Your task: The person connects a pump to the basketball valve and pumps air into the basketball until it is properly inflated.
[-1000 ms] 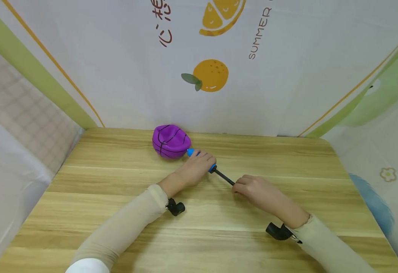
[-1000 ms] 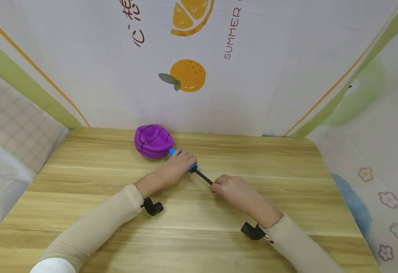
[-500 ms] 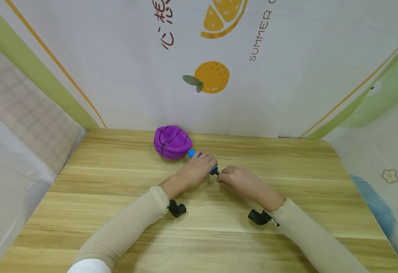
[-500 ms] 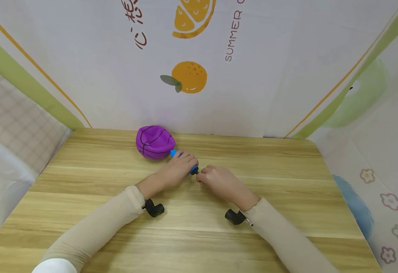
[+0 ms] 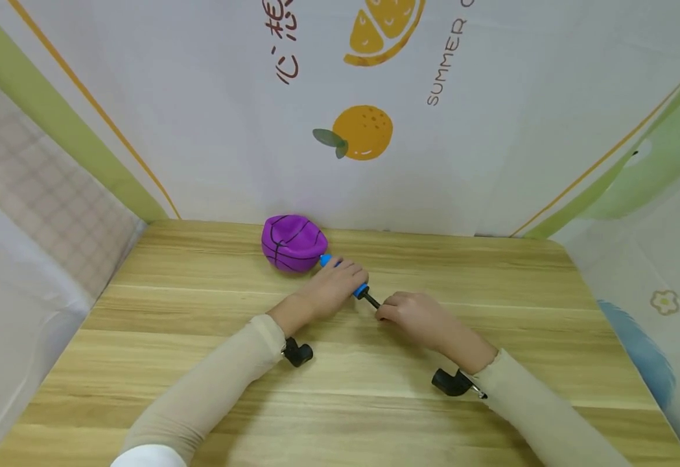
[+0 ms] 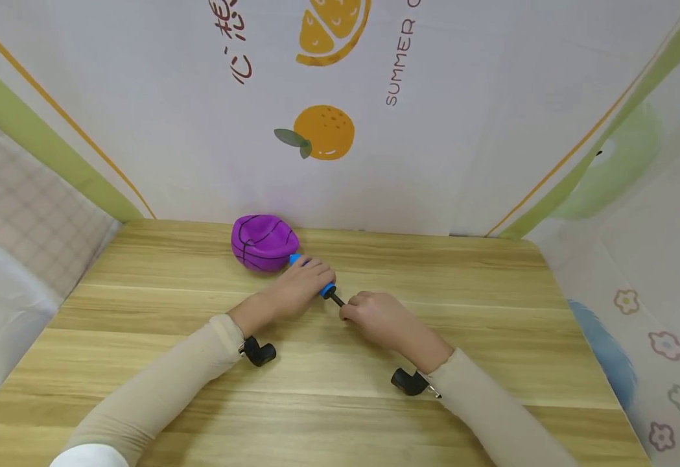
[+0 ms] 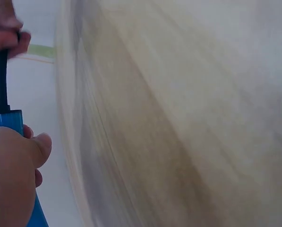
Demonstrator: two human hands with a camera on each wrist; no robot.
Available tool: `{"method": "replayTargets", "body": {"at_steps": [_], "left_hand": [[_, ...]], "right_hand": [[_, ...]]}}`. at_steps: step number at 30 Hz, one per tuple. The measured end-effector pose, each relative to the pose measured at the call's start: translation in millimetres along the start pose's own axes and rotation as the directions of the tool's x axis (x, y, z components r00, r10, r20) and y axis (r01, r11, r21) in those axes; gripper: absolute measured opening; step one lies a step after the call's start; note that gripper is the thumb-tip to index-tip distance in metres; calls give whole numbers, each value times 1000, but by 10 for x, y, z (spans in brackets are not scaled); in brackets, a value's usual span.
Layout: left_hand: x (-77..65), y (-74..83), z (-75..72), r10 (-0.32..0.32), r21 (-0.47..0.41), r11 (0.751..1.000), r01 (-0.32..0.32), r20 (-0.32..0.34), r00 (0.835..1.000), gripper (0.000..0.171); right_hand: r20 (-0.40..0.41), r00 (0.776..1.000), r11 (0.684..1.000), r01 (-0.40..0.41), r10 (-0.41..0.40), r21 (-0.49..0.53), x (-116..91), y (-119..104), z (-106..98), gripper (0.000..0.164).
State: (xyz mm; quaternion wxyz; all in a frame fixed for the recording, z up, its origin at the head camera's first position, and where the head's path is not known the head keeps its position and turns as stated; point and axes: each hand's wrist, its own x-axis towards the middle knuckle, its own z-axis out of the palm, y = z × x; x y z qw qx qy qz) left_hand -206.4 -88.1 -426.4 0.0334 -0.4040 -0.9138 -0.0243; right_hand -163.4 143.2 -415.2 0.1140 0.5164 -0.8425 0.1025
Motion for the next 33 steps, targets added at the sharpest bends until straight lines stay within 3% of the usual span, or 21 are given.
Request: {"method": "replayTargets", "body": {"at_steps": [10, 17, 24, 33], "left_hand": [[-10, -6, 62, 24, 24, 999, -23, -48, 999, 21], [1, 10, 43, -3, 24, 1000, 4, -29, 1000, 25], [17, 56, 18, -38, 6, 999, 38, -19, 999, 26], [11, 94, 39, -46, 3, 999, 46, -14, 999, 25]], "right_hand": [[76, 997, 990, -43, 33, 131, -371, -91, -228, 12], [48, 997, 981, -68, 60, 184, -465, -44, -265, 14], [-20, 998, 981, -54, 59, 185, -322, -18, -196, 15], [-9, 998, 987, -66, 69, 149, -20, 7, -49, 8]]}}
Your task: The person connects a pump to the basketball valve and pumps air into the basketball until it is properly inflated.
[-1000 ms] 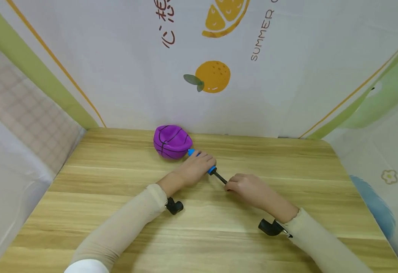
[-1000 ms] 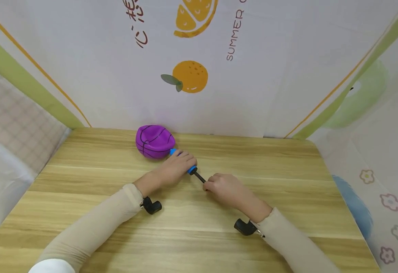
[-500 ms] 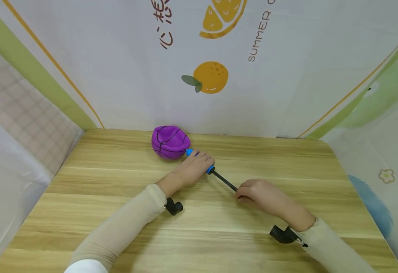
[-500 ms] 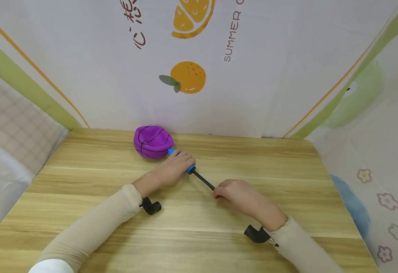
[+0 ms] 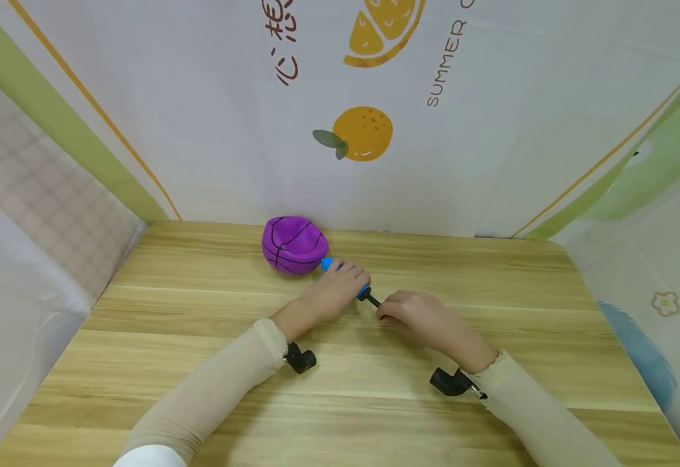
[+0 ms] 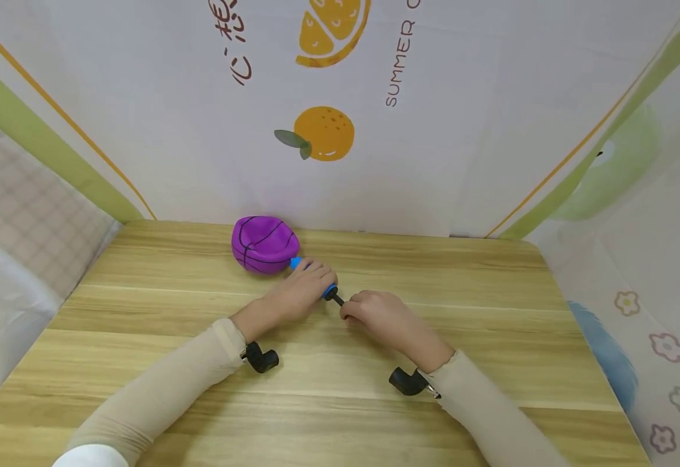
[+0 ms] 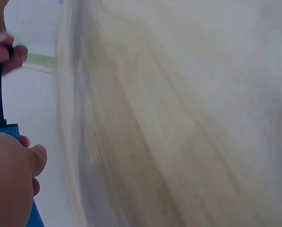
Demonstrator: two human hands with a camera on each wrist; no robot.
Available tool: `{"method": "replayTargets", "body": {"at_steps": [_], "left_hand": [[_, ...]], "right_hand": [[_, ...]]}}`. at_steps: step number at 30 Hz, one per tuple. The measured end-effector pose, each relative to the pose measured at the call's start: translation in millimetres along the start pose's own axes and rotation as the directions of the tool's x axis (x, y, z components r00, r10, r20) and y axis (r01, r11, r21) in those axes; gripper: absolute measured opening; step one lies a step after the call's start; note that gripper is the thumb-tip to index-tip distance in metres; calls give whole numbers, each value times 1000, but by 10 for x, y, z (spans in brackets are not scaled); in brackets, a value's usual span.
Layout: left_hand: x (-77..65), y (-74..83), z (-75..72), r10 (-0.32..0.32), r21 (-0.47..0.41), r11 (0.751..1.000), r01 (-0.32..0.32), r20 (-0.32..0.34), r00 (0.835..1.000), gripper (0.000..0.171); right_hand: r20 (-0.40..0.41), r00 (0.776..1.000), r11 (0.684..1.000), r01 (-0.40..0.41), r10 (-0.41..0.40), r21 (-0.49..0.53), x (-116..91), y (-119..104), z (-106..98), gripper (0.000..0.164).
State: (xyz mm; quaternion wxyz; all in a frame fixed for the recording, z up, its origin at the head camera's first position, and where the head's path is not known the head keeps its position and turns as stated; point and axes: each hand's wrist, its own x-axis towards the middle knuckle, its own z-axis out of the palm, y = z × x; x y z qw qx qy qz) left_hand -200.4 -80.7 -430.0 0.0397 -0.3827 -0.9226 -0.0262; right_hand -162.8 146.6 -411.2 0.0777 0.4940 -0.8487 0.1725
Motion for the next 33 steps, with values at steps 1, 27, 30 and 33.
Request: {"method": "replayTargets", "body": {"at_steps": [1, 27, 30, 33], "left_hand": [[-2, 2, 3, 1, 2, 1000, -1, 0, 1000, 25], [-51, -105, -89, 52, -22, 998, -52, 18, 998, 21], [-45, -100, -91, 48, -28, 999, -47, 30, 998, 22], [-35, -91, -90, 33, -25, 999, -33, 30, 999, 23]], "right_hand": [[-4, 1000, 1000, -3, 3, 1, 28, 10, 27, 8], [-21, 999, 999, 48, -49, -19, -159, -57, -14, 12], [9, 999, 999, 48, -48, 2, -260, -81, -106, 13], [25, 999, 999, 43, -43, 26, -334, -91, -176, 14]]}}
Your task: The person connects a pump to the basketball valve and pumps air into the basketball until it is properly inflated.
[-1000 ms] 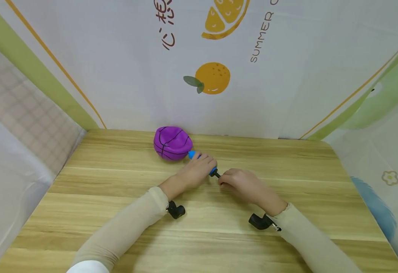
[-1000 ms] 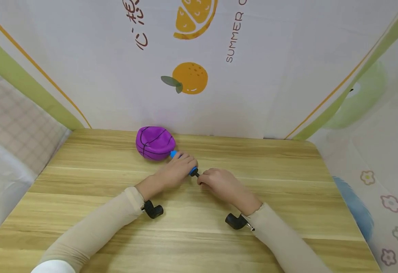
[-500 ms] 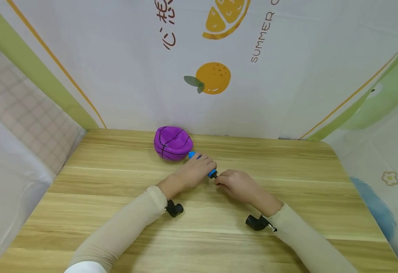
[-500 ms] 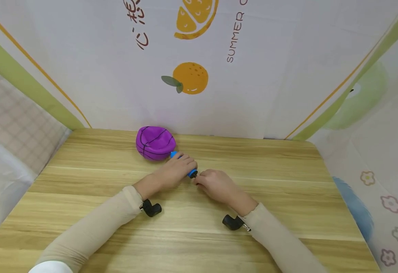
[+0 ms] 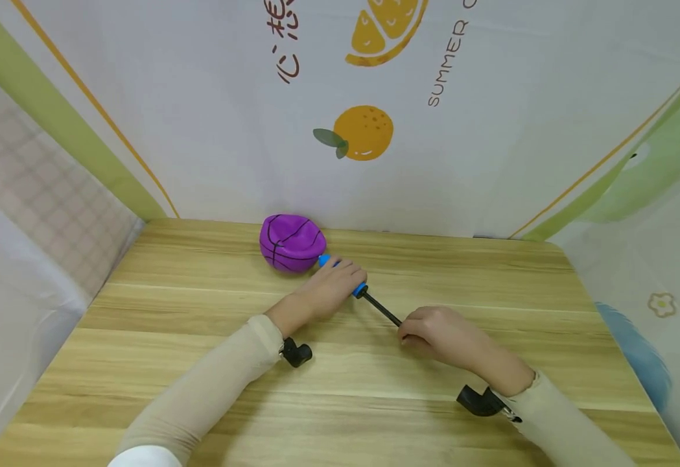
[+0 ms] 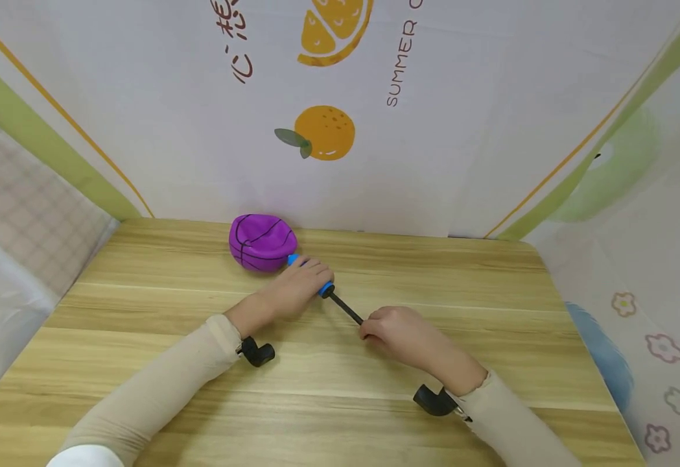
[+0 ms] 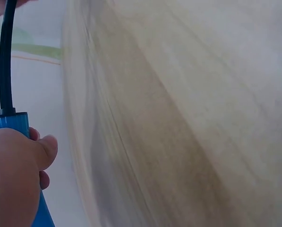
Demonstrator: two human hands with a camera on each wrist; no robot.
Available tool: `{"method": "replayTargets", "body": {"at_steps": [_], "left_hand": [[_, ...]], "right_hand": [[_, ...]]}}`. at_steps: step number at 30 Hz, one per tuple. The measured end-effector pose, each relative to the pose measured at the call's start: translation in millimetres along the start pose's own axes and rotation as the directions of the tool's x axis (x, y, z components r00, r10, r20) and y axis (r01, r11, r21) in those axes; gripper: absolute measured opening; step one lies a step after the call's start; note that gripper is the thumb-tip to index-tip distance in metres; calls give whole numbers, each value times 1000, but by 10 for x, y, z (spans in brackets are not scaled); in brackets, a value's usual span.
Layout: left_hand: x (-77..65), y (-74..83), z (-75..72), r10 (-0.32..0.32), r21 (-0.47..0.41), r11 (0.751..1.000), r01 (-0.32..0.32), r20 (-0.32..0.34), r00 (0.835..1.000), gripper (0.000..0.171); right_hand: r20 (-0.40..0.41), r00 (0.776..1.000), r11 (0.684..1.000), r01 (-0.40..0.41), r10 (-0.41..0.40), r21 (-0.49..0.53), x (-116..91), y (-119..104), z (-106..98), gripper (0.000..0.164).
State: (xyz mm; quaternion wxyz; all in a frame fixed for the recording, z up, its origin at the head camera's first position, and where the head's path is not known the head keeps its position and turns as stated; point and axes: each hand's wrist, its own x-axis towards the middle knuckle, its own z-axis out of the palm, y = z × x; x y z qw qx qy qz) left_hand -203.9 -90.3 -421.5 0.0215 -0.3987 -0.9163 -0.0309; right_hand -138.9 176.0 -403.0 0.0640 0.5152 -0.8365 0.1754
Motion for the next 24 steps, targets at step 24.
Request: {"method": "replayTargets", "body": {"at_steps": [24], "left_hand": [[49, 103, 77, -40, -5, 999, 40, 24, 999, 22]], "right_hand": [[10, 997, 997, -74, 74, 16, 470, 171, 222, 6]]}}
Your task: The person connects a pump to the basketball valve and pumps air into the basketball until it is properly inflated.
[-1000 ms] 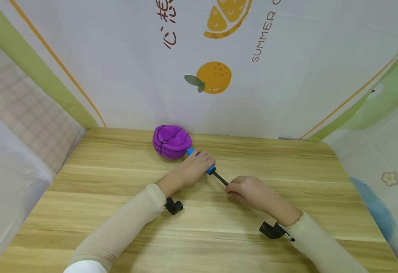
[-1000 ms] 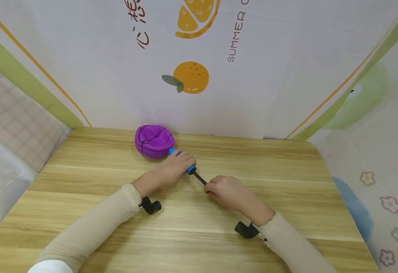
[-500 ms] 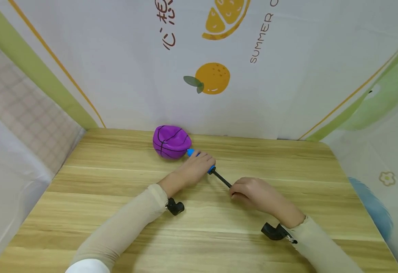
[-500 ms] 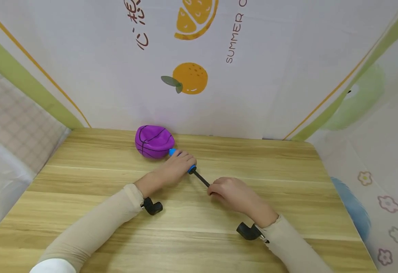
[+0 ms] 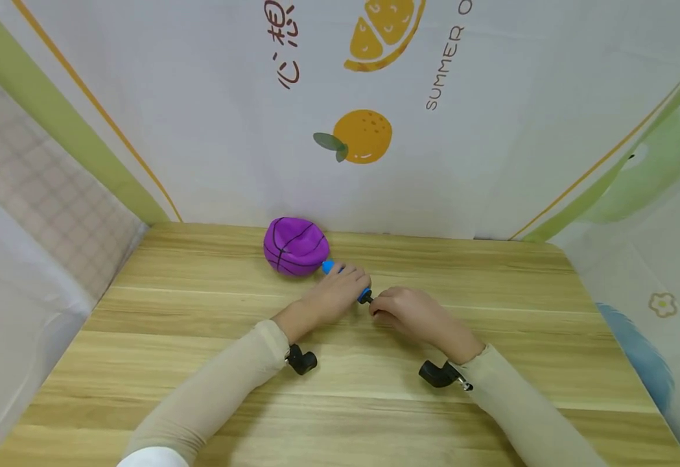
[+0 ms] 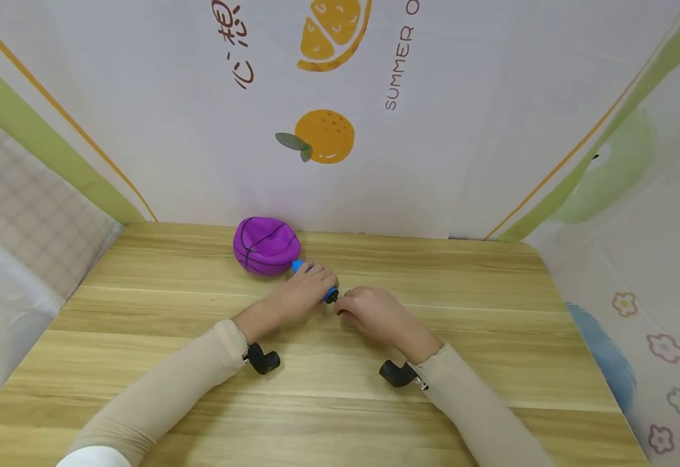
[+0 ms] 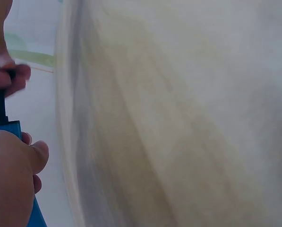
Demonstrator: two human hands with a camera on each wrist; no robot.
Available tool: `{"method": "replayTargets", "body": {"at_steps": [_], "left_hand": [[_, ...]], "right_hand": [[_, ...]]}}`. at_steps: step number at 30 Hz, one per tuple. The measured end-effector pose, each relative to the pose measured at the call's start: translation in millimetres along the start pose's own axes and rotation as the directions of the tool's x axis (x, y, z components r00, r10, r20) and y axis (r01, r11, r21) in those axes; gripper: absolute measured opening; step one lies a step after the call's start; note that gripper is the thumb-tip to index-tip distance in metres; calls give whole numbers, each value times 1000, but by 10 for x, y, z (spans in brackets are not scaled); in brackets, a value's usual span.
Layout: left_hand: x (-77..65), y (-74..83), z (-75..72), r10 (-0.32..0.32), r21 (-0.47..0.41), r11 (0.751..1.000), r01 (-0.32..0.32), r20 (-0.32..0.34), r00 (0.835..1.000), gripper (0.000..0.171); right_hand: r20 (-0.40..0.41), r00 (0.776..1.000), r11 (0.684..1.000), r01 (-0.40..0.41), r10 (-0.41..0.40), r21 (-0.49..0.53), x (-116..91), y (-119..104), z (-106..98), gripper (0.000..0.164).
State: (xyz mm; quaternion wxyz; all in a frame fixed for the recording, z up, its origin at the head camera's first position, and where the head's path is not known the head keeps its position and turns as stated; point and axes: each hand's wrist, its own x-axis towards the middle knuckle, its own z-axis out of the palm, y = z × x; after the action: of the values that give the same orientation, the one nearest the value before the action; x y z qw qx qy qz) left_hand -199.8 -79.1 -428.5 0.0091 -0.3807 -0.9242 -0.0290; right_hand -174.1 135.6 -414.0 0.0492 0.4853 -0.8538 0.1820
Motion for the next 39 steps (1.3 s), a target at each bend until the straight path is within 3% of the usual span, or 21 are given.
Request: {"method": "replayTargets", "body": {"at_steps": [12, 29, 33, 39], "left_hand": [[-39, -45, 8, 41, -29, 999, -42, -23, 999, 25], [-55, -123, -43, 30, -57, 998, -34, -67, 997, 30], [-57, -129, -50, 12, -48, 999, -15, -52, 999, 31], [-52, -106, -18, 37, -49, 998, -40, -51, 998, 29]], "right_hand": [[-4, 1000, 999, 22, -22, -28, 41, -11, 35, 3], [19, 998, 998, 64, -64, 9, -464, -177, -329, 14], [2, 998, 998, 70, -70, 6, -455, -178, -307, 15], [13, 997, 997, 78, -78, -15, -322, -159, -205, 11]]}}
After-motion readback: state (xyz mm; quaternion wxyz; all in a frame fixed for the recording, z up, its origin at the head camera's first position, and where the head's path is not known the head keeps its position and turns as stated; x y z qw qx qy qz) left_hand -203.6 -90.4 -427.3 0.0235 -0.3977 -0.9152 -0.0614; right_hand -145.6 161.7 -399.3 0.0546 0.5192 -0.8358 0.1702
